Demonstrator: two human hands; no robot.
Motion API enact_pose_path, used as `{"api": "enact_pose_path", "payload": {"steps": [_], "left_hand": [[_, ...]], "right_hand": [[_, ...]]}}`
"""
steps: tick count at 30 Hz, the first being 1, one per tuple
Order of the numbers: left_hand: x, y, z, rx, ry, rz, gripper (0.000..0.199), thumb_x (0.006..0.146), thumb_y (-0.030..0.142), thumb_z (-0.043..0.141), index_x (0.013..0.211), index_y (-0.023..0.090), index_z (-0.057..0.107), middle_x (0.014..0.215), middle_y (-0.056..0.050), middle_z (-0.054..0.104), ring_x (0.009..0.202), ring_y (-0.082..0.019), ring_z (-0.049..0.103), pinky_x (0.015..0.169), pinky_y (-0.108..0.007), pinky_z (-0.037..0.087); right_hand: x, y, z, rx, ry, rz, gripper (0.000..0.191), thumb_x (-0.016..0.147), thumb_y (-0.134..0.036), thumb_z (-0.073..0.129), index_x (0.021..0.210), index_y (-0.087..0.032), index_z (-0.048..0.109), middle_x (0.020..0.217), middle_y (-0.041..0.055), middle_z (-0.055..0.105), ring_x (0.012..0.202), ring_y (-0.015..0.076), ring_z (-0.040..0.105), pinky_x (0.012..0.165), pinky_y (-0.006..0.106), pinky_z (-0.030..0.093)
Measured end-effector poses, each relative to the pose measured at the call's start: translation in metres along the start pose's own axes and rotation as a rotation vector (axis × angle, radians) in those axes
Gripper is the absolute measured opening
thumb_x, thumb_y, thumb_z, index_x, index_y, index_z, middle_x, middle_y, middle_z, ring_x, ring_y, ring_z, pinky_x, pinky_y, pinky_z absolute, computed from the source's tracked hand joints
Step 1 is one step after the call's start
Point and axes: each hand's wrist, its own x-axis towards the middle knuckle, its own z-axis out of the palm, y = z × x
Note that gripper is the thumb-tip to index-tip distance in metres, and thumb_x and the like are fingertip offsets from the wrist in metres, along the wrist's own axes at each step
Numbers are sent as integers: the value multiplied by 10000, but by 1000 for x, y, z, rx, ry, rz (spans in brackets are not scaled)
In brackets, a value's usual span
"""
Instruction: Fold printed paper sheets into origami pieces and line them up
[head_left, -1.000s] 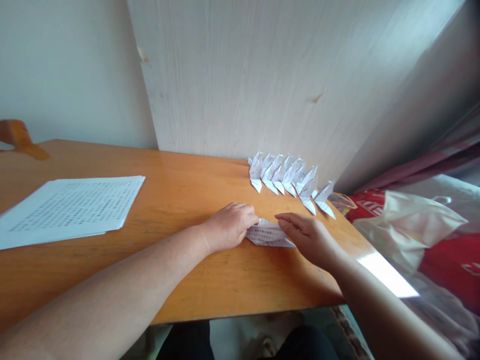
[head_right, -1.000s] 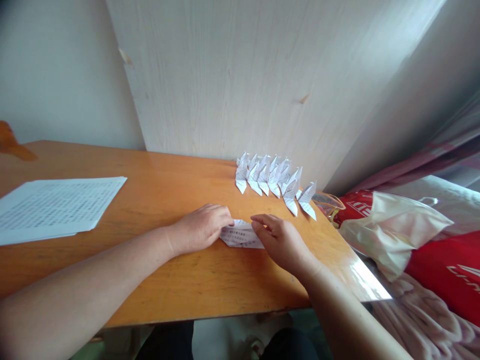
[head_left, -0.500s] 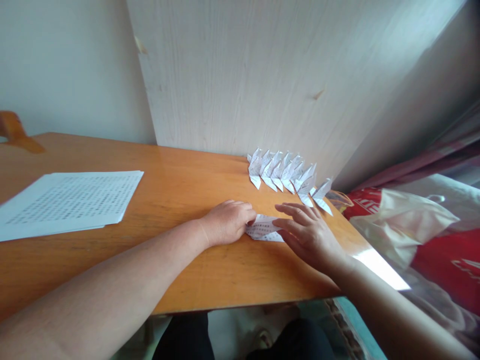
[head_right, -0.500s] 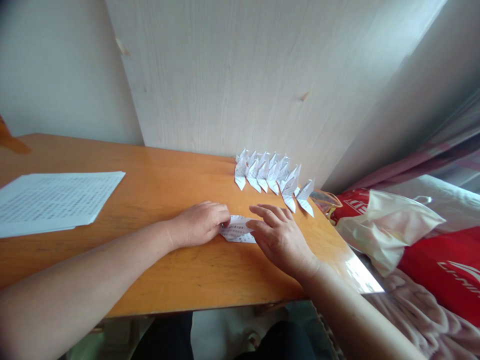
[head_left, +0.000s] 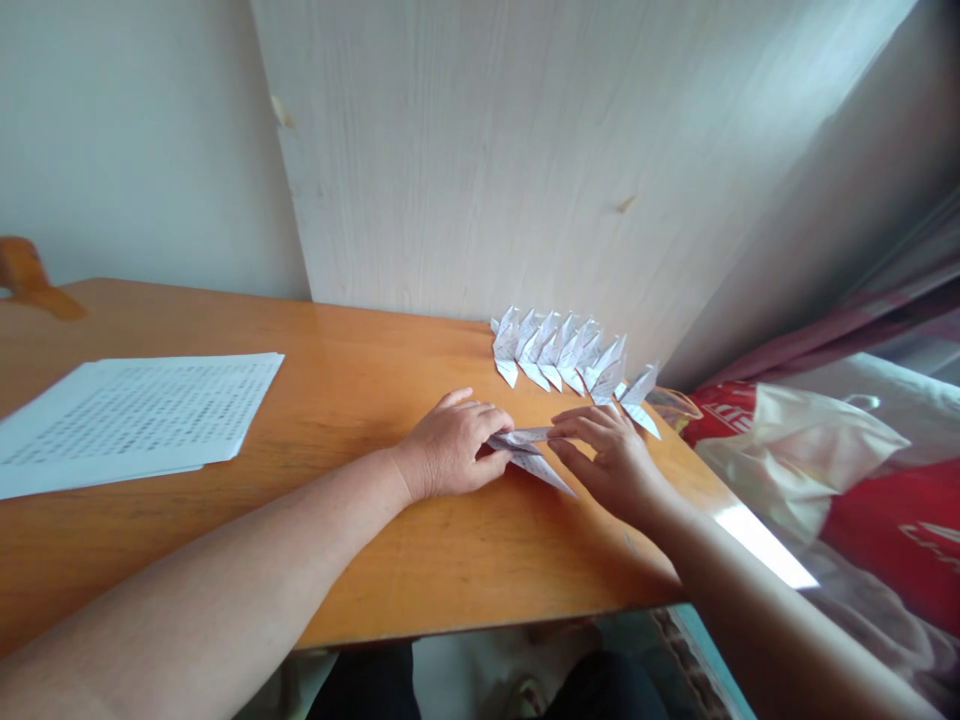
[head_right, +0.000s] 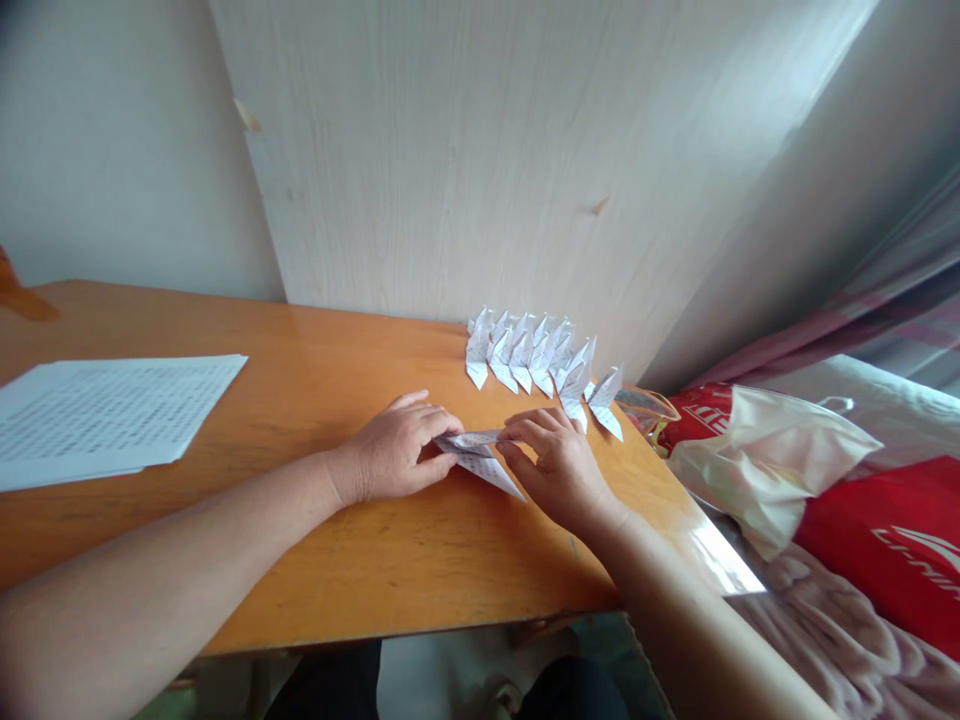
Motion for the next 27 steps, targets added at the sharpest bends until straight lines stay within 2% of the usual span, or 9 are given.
{"api": "enact_pose_path", "payload": {"steps": [6,10,12,15,19,23,27], "left_hand": [[0,-6,8,7,10,13,136,921,238,554,1013,217,652,925,-14,724,875,-177,662,1140,-546,291],[0,-7,9,25,4,21,127,945,248,538,972,203,653,922,-25,733,864,-179,670,1131,-544,309],[0,-8,9,21,-5,17,131,954,253,530,967,197,647,930,-30,735,875,-184,673,1127,-551,315],[0,-9,9,1,7,9,129,946,267,559,1025,201,636,968,-31,737,907,-190,678,1129,-561,310],[1,-13,11,-18,91,8,127,937,250,587,1050,208,626,972,-16,742,889,-173,687,1129,-524,333],[2,-16,13,-13,167,23,82,945,200,577,995,203,642,940,-3,755,871,-161,699,1112,-501,370],[2,-17,15,-2,192,36,97,958,212,571,999,203,658,945,-13,763,871,-164,708,1096,-500,398]], "right_hand": [[3,-9,-2,-151,-44,-24,113,920,-339,628,965,-286,717,1089,38,729,1028,267,612,942,485,390],[8,-23,-3,-307,-46,-106,123,920,-317,628,1010,-308,712,1184,23,706,1142,292,558,1081,579,220],[11,-29,-3,-345,-58,-137,125,925,-291,617,1006,-308,711,1184,18,707,1150,291,548,1109,591,166],[15,-33,-2,-354,-71,-137,121,944,-291,594,976,-300,711,1095,12,730,1100,278,563,1105,581,179],[17,-31,-1,-326,-52,-101,131,959,-306,578,970,-297,709,1013,10,742,1036,269,580,1082,566,213],[15,-28,3,-305,-33,-85,128,959,-320,581,975,-286,703,1028,13,740,1030,269,580,1071,554,228],[15,-29,5,-313,-29,-108,135,944,-304,606,1045,-286,694,1091,23,732,1061,278,572,1079,555,209]]}}
